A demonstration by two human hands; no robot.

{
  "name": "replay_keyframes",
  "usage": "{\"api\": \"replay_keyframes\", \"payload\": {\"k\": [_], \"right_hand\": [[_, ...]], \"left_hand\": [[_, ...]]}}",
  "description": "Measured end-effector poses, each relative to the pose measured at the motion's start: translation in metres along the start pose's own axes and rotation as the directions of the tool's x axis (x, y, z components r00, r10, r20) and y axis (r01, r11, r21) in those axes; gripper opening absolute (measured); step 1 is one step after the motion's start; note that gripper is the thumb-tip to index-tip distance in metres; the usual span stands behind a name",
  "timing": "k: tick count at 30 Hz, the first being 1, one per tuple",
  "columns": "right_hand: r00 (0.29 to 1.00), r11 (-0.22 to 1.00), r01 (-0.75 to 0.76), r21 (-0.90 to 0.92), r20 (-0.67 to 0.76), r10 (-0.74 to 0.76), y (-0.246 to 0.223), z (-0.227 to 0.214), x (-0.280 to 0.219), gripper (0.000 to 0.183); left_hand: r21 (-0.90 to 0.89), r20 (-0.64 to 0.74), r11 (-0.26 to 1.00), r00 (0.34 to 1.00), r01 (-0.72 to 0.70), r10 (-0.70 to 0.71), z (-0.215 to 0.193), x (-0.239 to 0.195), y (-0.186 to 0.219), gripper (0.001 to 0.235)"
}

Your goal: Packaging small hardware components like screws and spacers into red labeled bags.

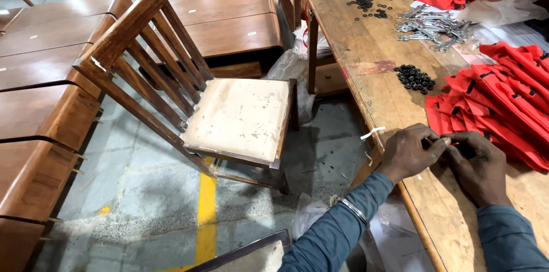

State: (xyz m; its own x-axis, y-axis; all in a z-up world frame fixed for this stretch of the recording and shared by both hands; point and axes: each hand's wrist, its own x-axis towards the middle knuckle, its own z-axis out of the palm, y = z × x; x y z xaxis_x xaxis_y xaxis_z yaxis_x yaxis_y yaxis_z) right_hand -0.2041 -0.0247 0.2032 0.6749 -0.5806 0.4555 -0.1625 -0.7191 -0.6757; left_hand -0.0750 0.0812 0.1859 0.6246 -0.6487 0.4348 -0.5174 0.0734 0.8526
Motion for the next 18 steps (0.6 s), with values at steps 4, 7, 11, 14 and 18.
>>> {"api": "replay_keyframes", "payload": {"k": [4, 7, 11, 14, 18], "right_hand": [[1.0, 1.0, -0.028, -0.005, -0.004, 0.028, -0.0003, 0.0002, 0.0, 0.02], [1.0, 1.0, -0.015, 0.006, 0.0, 0.015, -0.0008, -0.0003, -0.0001, 0.02], [1.0, 1.0, -0.011, -0.01, 0.0, 0.011, -0.004, -0.001, 0.0001, 0.02], [1.0, 1.0, -0.022, 0.004, -0.001, 0.022, 0.0006, -0.0001, -0.0001, 0.017], [1.0, 1.0, -0.02, 0.007, -0.003, 0.02, -0.0006, 0.0, -0.0002, 0.017]], "left_hand": [[0.031, 0.016, 1.0, 1.0, 0.006, -0.006, -0.0007, 0.0008, 0.0017, 0.036], [0.028, 0.011, 1.0, 1.0, 0.004, -0.004, -0.0004, 0.0005, 0.0016, 0.036], [0.028, 0.008, 1.0, 1.0, 0.01, -0.011, -0.0012, -0.0008, 0.0032, 0.035], [0.029, 0.005, 1.0, 1.0, 0.0, 0.0, -0.002, -0.0018, 0.0043, 0.035], [0.035, -0.003, 0.999, 1.0, -0.013, 0.013, -0.0004, -0.0009, 0.0029, 0.034]]}}
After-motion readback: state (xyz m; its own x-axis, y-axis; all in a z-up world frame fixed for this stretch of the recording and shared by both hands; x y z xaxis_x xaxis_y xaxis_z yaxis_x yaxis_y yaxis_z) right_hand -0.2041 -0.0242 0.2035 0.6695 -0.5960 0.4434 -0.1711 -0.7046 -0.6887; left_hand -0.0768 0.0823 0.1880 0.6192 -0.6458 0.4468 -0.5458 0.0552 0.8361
